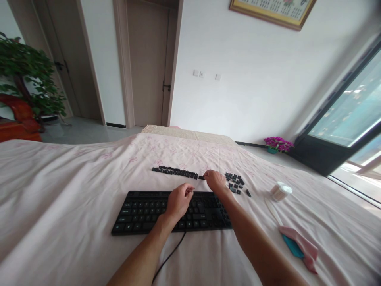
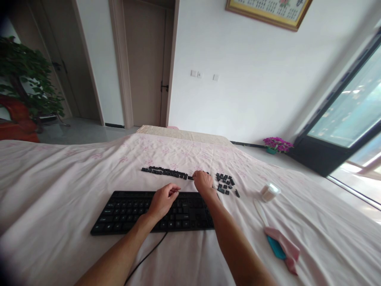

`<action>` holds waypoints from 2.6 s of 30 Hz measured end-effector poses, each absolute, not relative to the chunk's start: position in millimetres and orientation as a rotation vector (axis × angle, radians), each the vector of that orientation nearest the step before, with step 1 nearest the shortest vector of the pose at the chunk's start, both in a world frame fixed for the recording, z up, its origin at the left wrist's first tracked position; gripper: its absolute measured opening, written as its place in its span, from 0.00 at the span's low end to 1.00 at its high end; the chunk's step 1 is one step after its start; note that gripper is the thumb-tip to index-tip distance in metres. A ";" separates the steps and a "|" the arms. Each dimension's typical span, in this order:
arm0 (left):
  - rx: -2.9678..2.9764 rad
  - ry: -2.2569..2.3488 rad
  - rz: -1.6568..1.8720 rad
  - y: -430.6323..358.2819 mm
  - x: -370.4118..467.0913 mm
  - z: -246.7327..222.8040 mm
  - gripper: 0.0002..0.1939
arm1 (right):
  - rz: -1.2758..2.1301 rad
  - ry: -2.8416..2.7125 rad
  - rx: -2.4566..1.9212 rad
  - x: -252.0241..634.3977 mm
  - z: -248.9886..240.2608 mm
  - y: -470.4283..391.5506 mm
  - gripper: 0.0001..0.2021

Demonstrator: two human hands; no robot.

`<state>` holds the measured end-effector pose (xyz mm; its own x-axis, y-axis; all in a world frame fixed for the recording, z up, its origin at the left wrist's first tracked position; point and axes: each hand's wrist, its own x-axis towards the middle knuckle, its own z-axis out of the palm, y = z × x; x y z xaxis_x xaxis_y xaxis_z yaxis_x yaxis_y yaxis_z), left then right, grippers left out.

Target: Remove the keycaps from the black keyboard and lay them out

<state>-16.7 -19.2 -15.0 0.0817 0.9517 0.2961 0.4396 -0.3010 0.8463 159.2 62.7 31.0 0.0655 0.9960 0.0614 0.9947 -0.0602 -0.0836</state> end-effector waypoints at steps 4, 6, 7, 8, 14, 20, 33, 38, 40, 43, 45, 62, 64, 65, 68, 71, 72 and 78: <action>1.815 1.385 1.160 -19.9 -16.8 -12.4 0.10 | 0.014 -2.094 -2.228 159.9 28.3 64.4 0.13; 1.812 1.377 1.164 -20.5 -17.0 -10.9 0.11 | 0.011 -2.107 -2.222 159.1 27.9 64.1 0.13; 1.810 1.374 1.168 -20.7 -17.2 -10.4 0.10 | 0.009 -2.111 -2.218 158.5 27.9 63.9 0.13; 1.809 1.371 1.171 -20.9 -17.3 -10.0 0.10 | 0.005 -2.113 -2.216 157.7 28.2 63.6 0.13; 1.778 1.364 1.185 -21.2 -17.7 -10.1 0.10 | -0.022 -2.084 -2.215 155.3 37.8 56.8 0.17; 1.577 1.165 1.307 -28.4 -22.3 18.0 0.17 | -0.059 -1.999 -2.215 178.8 55.8 24.6 0.20; 1.784 1.758 1.197 -35.0 -201.4 2.7 0.19 | -0.136 -1.870 -2.429 236.7 31.8 -60.8 0.22; 1.676 1.665 1.177 -56.2 -227.8 -29.6 0.28 | -0.097 -1.849 -2.480 226.8 24.9 -65.7 0.24; 1.642 1.628 1.239 -63.4 -221.2 -31.1 0.29 | -0.100 -1.833 -2.493 223.8 23.8 -67.3 0.25; 1.622 1.533 1.261 -71.7 -204.3 -26.2 0.31 | -0.100 -1.824 -2.510 223.2 22.7 -70.7 0.25; 1.661 1.460 1.263 -76.3 -194.5 -21.8 0.31 | -0.110 -1.817 -2.516 225.2 22.1 -73.6 0.25; 1.392 1.379 1.348 -68.9 -224.8 -33.5 0.23 | -0.100 -2.054 -1.751 140.8 92.0 -76.8 0.18; 1.390 1.392 1.372 -72.4 -222.9 -33.2 0.22 | 0.148 -2.009 -1.562 108.9 96.0 -71.3 0.19; 1.385 1.402 1.381 -74.2 -221.5 -32.7 0.22 | 0.282 -1.982 -1.466 92.8 94.7 -68.1 0.19; 1.379 1.415 1.382 -78.5 -218.7 -30.6 0.21 | 0.692 -1.892 -1.300 46.7 82.0 -58.6 0.16; 1.381 1.407 1.376 -79.5 -219.8 -29.3 0.20 | 0.986 -1.894 -1.126 8.6 66.9 -51.9 0.11; 1.384 1.404 1.374 -79.2 -220.8 -29.1 0.20 | 1.042 -1.905 -1.075 -1.5 62.9 -50.5 0.09; 1.398 1.350 1.388 -76.2 -225.9 -29.3 0.17 | 1.068 -1.986 -0.985 -36.4 50.3 -46.8 0.06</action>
<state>-225.9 -76.2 -29.3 -0.1369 0.9698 0.2017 0.1750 -0.1767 0.9686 -36.4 -46.8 50.3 -0.4925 0.8473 0.1989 0.3011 0.3803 -0.8745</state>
